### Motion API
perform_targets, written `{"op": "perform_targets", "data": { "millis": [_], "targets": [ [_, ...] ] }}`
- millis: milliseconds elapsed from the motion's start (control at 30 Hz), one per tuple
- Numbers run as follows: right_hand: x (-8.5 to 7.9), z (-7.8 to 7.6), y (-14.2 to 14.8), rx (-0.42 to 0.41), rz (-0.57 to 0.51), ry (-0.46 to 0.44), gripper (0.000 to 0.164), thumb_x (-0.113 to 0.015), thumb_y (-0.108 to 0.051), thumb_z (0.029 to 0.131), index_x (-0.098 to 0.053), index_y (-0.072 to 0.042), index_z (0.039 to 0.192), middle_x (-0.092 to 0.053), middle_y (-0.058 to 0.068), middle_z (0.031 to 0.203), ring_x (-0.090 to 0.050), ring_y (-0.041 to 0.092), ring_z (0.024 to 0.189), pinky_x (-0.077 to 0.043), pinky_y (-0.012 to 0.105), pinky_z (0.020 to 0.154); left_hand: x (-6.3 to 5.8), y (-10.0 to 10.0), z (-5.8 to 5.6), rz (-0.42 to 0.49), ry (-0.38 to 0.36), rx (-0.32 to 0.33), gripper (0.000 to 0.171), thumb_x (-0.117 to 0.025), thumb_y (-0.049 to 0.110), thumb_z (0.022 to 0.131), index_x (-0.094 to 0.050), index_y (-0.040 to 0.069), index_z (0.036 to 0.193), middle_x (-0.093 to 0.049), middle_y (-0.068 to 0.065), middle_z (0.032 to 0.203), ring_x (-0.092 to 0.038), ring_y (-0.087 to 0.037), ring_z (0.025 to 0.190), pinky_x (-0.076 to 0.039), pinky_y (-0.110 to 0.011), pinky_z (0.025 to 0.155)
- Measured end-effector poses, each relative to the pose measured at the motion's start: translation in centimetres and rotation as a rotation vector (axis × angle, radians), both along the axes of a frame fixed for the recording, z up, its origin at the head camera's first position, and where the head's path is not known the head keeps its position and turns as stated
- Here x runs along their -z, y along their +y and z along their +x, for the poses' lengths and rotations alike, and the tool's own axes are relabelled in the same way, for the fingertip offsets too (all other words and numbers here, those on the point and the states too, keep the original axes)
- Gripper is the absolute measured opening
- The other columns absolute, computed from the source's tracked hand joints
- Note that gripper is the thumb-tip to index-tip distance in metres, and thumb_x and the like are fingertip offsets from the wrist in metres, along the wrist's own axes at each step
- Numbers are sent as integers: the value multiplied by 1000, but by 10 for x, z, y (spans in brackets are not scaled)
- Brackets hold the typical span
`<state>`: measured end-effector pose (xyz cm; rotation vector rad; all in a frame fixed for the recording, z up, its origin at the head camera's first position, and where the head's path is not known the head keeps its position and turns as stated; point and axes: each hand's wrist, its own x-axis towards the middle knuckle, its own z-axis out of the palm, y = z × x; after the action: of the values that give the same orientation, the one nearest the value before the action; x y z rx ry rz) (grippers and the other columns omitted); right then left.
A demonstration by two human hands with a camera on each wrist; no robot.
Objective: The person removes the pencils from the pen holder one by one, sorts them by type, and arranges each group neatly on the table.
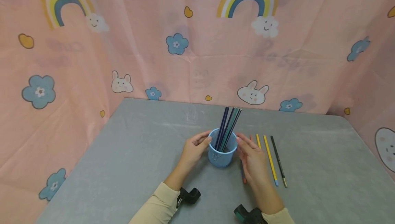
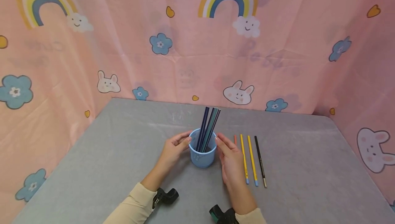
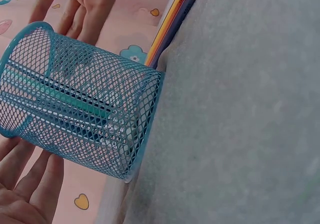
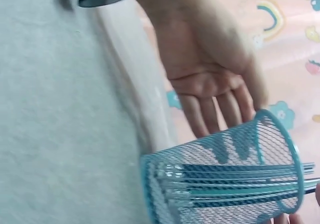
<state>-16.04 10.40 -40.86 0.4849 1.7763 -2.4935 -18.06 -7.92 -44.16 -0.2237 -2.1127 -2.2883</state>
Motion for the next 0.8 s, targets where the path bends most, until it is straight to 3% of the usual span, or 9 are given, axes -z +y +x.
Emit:
{"op": "perform_targets", "data": {
  "millis": [167,367,433,600,800],
  "targets": [
    [10,-1,-8,-2,75,-15,47,-60,-14,99,-50,-1,144,-45,6,155,-48,10,135,-38,33,117,1,0,0,5,1,-1,35,-62,7,97,-61,-8,129,-65,-26,127,-61,-36,123,-55,-20,94],
    [21,0,-13,64,79,-1,41,-65,-19,97,-60,-5,135,-65,-6,131,-60,-1,108,-50,18,95,2,1,-2,-6,7,-8,35,-62,8,97,-62,-7,128,-66,-25,126,-63,-34,120,-55,-21,93],
    [22,1,-13,74,81,12,41,-65,-21,97,-60,-5,135,-65,-6,133,-59,0,112,-50,17,96,1,2,-2,-7,6,-9,34,-63,8,97,-62,-7,128,-66,-25,126,-64,-33,119,-56,-20,92],
    [24,2,-15,102,103,23,44,-63,-21,98,-57,-2,137,-56,6,146,-51,12,133,-43,33,114,0,2,-2,-12,-6,9,35,-63,8,97,-62,-7,128,-66,-25,126,-64,-34,120,-56,-24,94],
    [26,4,-20,139,123,61,40,-63,-18,98,-60,-3,135,-57,9,144,-50,16,136,-42,38,115,-8,-4,-1,-107,-15,29,36,-64,12,97,-63,-3,129,-67,-21,126,-65,-32,119,-58,-32,95]
  ]
}}
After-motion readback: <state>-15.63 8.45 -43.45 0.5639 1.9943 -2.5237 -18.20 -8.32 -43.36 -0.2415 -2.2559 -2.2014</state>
